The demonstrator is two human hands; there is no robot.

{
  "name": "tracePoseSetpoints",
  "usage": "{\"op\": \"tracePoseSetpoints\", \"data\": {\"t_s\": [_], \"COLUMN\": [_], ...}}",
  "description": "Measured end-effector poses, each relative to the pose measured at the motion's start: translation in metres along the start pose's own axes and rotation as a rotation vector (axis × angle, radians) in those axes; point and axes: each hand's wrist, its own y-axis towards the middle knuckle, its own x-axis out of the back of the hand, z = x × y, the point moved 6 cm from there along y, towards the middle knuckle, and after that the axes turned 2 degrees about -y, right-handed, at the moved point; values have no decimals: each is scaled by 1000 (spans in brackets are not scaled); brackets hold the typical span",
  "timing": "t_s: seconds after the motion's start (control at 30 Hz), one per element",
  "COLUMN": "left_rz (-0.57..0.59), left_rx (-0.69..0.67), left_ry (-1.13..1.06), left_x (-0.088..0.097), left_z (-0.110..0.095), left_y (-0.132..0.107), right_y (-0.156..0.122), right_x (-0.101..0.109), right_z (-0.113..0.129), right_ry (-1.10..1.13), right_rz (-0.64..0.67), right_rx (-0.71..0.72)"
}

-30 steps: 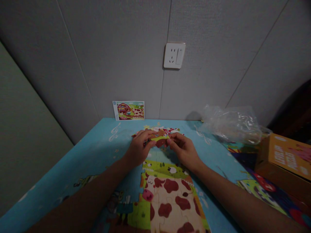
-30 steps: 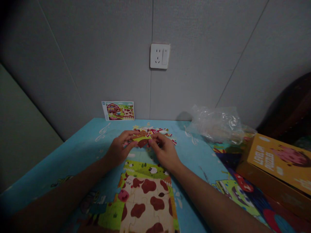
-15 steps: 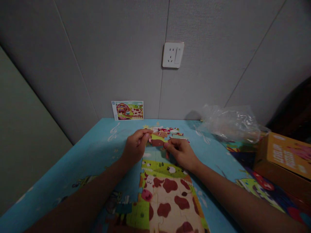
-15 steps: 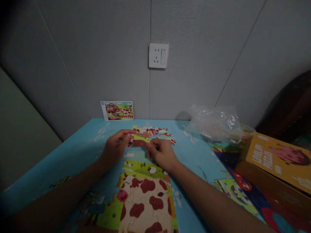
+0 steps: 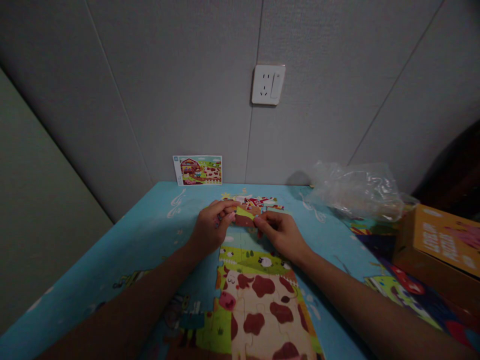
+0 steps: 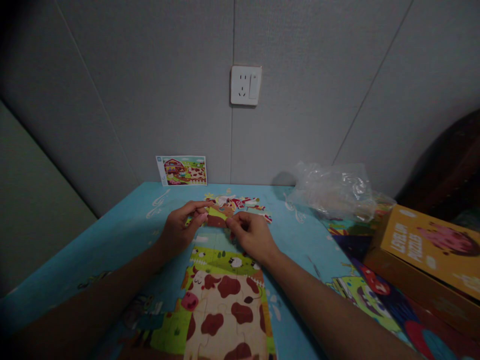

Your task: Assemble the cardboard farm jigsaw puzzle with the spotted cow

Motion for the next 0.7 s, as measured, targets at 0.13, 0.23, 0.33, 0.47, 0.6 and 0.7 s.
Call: {"op": "tracePoseSetpoints", "data": {"t_s": [0.13, 0.23, 0.33, 0.47, 0.6, 0.7], "left_rz": [100, 188, 249, 319, 352, 369], "left_rx": [-96, -146, -208, -327, -330, -258], "left_ry": [13, 39, 34, 29, 19, -2], "left_x": [-9, -16, -21, -25, -26, -27], "left_z": [-6, -7, -9, -14, -15, -12], "left_y": [-1, -4, -6, -8, -10, -9], "right_y": [5, 8, 10, 11, 13, 12], "right_x": [8, 12, 19, 24, 24, 21], "right_z": [-2, -5, -7, -14, -17, -13], "right_ry": [80, 58, -109, -331, -342, -238], "right_rz": [-77, 4, 132, 282, 283, 178], "right_rx": [42, 30, 38, 23, 12, 10]}}
